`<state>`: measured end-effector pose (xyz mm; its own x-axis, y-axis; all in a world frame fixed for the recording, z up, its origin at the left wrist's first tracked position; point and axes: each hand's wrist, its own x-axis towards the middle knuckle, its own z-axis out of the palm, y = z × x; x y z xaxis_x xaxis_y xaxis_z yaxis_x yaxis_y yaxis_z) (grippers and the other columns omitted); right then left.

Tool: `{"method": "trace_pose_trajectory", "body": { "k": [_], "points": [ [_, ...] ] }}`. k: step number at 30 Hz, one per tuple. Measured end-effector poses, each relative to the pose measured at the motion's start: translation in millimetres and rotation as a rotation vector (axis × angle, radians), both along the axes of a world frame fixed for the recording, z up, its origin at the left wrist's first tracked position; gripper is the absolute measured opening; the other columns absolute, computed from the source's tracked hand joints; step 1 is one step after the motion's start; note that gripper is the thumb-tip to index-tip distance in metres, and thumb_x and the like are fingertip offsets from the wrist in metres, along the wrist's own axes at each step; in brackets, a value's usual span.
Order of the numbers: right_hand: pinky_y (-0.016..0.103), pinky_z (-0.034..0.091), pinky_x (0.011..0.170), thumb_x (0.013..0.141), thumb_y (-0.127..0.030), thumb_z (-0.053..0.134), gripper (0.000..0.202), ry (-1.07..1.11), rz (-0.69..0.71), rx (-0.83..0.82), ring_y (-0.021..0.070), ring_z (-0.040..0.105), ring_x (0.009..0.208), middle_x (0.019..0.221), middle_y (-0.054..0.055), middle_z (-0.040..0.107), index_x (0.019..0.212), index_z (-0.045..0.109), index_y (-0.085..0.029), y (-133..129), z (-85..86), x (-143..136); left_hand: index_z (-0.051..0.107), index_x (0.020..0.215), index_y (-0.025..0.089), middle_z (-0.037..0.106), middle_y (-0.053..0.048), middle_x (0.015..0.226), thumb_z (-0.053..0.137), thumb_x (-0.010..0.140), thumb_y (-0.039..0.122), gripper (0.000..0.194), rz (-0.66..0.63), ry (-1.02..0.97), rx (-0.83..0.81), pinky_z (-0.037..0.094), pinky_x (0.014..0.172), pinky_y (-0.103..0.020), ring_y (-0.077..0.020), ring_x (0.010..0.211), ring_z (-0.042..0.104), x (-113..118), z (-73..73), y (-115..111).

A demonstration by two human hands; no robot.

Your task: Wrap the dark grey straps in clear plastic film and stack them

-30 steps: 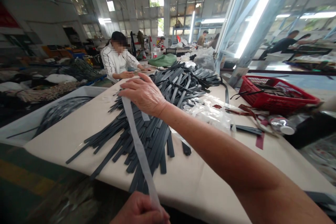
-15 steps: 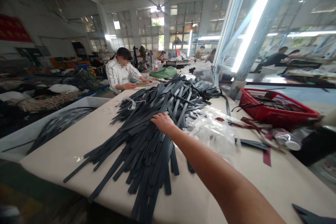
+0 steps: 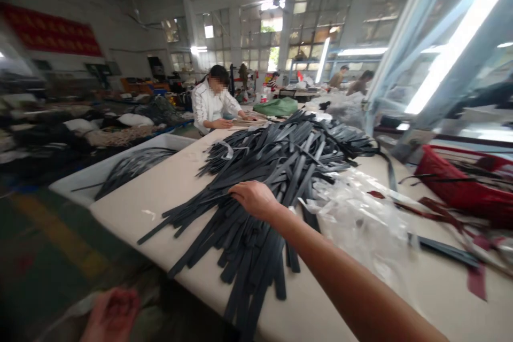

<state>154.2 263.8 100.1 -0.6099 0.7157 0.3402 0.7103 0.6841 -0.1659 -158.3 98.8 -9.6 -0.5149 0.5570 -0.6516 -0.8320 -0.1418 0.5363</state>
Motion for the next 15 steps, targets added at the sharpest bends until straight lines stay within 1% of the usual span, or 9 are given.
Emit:
{"method": "trace_pose_trajectory", "body": {
  "k": [1,2,4,5,7,8,10,12,15],
  "points": [
    [0.025,0.048,0.082,0.097,-0.018,0.053,0.019,0.057,0.027,-0.013,0.0151,0.067,0.093,0.101,0.003,0.072,0.109,0.067,-0.019,-14,-0.4,-11,0.055,0.062,0.017,0.058,0.004,0.053,0.041,0.098,0.012,0.039,-0.009,-0.039,0.032,0.056,0.054,-0.02,-0.0075,0.047,0.057,2,-0.2,0],
    [0.023,0.048,0.08,0.096,-0.019,0.054,0.018,0.109,0.057,-0.029,0.0149,0.067,0.09,0.099,0.003,0.073,0.108,0.067,-0.019,-28,-2.0,-22,0.057,0.064,0.017,0.061,0.004,0.056,0.044,0.097,0.012,0.036,0.009,-0.041,0.063,0.058,0.058,-0.021,-0.0073,0.05,0.06,5,0.4,0],
    [0.023,0.046,0.074,0.095,-0.023,0.056,0.014,0.187,0.119,-0.066,0.0151,0.067,0.083,0.09,0.002,0.072,0.101,0.069,-0.019,-55,-8.6,-39,0.065,0.077,0.015,0.07,0.001,0.071,0.045,0.097,0.012,0.028,0.02,-0.042,0.131,0.06,0.064,-0.024,-0.0092,0.062,0.067,10,3.0,0],
    [0.023,0.045,0.071,0.095,-0.025,0.056,0.014,0.209,0.148,-0.087,0.0151,0.066,0.078,0.085,0.001,0.071,0.096,0.069,-0.019,-67,-13.3,-46,0.067,0.083,0.015,0.073,-0.001,0.078,0.046,0.096,0.011,0.024,0.024,-0.039,0.157,0.061,0.068,-0.026,-0.0105,0.068,0.069,12,4.5,-1],
    [0.025,0.042,0.067,0.094,-0.026,0.057,0.014,0.222,0.192,-0.12,0.0154,0.063,0.071,0.075,0.0,0.068,0.088,0.069,-0.02,-88,-24.2,-59,0.068,0.089,0.014,0.074,-0.004,0.085,0.048,0.095,0.01,0.021,0.03,-0.037,0.189,0.061,0.071,-0.028,-0.0122,0.074,0.071,15,6.5,-5],
    [0.026,0.04,0.066,0.093,-0.025,0.057,0.015,0.214,0.209,-0.132,0.0156,0.062,0.07,0.072,-0.001,0.067,0.085,0.068,-0.02,-97,-29.8,-64,0.068,0.088,0.014,0.074,-0.003,0.084,0.05,0.095,0.011,0.02,0.036,-0.036,0.199,0.061,0.071,-0.028,-0.012,0.074,0.07,17,6.9,-6],
    [0.028,0.037,0.066,0.092,-0.023,0.058,0.014,0.191,0.234,-0.137,0.0161,0.06,0.068,0.07,-0.001,0.065,0.081,0.067,-0.021,-111,-40.0,-74,0.067,0.081,0.015,0.071,-0.001,0.075,0.052,0.094,0.014,0.02,0.049,-0.032,0.21,0.061,0.069,-0.026,-0.0102,0.067,0.069,19,6.3,-10],
    [0.029,0.035,0.068,0.091,-0.022,0.059,0.013,0.181,0.246,-0.129,0.0163,0.059,0.068,0.07,-0.002,0.064,0.08,0.065,-0.022,-118,-47.6,-82,0.064,0.074,0.015,0.068,0.001,0.068,0.053,0.095,0.019,0.024,0.055,-0.029,0.218,0.061,0.067,-0.024,-0.0089,0.062,0.067,20,5.0,-11],
    [0.029,0.035,0.07,0.091,-0.022,0.059,0.012,0.188,0.241,-0.125,0.0165,0.059,0.069,0.071,-0.002,0.065,0.081,0.066,-0.022,-117,-53.4,-89,0.065,0.076,0.015,0.069,0.0,0.07,0.052,0.096,0.02,0.024,0.054,-0.035,0.216,0.061,0.069,-0.025,-0.0095,0.064,0.068,23,4.7,-11]
  ]
}}
